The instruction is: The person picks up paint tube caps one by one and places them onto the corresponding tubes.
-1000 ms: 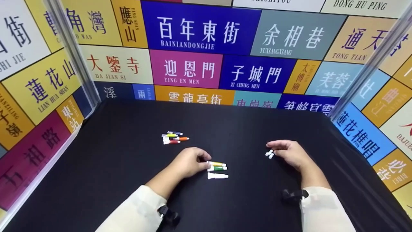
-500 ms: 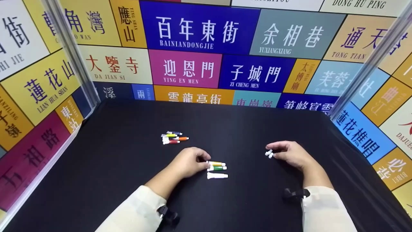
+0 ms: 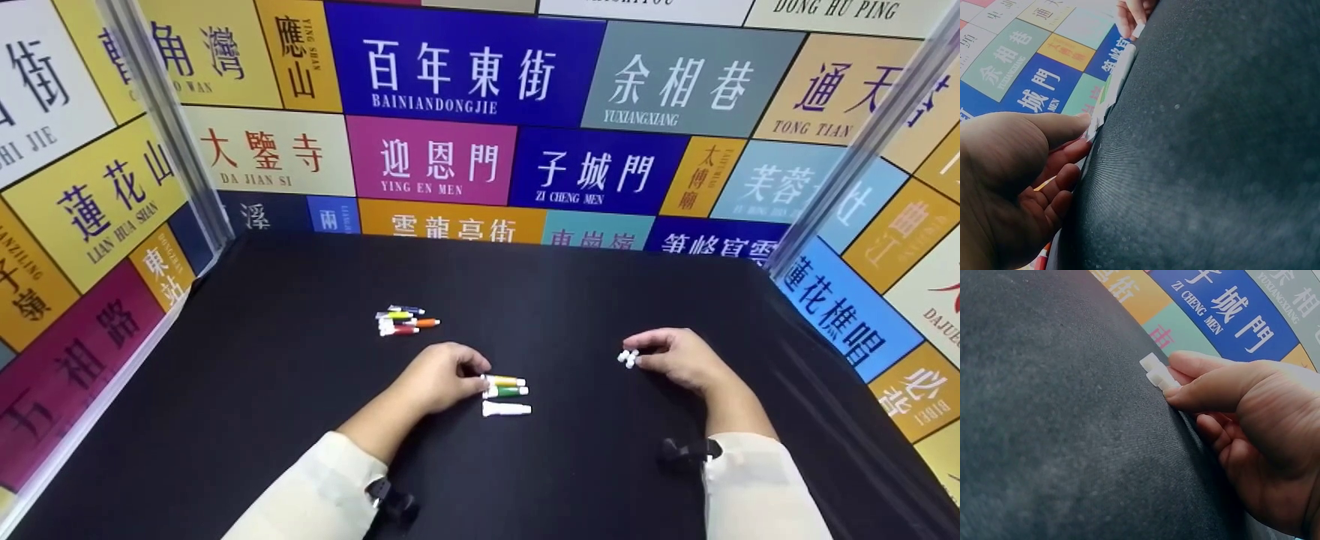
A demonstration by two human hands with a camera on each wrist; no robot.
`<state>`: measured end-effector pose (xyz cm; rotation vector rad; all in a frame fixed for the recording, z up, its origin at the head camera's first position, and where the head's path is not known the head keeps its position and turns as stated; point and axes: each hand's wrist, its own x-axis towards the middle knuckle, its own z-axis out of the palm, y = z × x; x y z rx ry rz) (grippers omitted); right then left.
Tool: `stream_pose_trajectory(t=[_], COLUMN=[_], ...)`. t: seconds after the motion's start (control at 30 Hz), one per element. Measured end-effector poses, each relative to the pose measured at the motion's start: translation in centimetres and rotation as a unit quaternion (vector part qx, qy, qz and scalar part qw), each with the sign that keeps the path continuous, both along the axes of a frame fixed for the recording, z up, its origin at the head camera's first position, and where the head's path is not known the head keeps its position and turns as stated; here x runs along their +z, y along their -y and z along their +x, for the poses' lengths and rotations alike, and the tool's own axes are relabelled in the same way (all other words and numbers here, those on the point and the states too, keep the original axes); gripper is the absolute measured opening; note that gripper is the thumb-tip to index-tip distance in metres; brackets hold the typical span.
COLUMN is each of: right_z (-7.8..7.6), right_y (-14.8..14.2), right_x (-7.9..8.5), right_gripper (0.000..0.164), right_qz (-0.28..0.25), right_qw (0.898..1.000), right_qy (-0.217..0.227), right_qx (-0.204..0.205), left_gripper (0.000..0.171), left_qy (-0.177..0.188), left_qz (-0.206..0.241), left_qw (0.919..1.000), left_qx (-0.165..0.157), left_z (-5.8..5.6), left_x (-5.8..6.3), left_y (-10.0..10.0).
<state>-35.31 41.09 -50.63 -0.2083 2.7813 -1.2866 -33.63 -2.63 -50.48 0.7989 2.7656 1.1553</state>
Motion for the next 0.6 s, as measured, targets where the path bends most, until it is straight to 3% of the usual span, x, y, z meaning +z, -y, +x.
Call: stream_pose_trajectory(t=[0.6], right_z=[-0.01], right_y=[-0.01], right_x=[0.09], right_gripper=[0.025], right_qz=[0.102], right_qw=[0.994], right_qy=[-0.034], right_qx=[-0.018], left_gripper=[0.017], left_qy=[0.004], left_qz=[0.011], left_qw=[0.9999], left_qx=[0.004], left_z=[-0.32], left_x=[-0.12], left_y=[0.44])
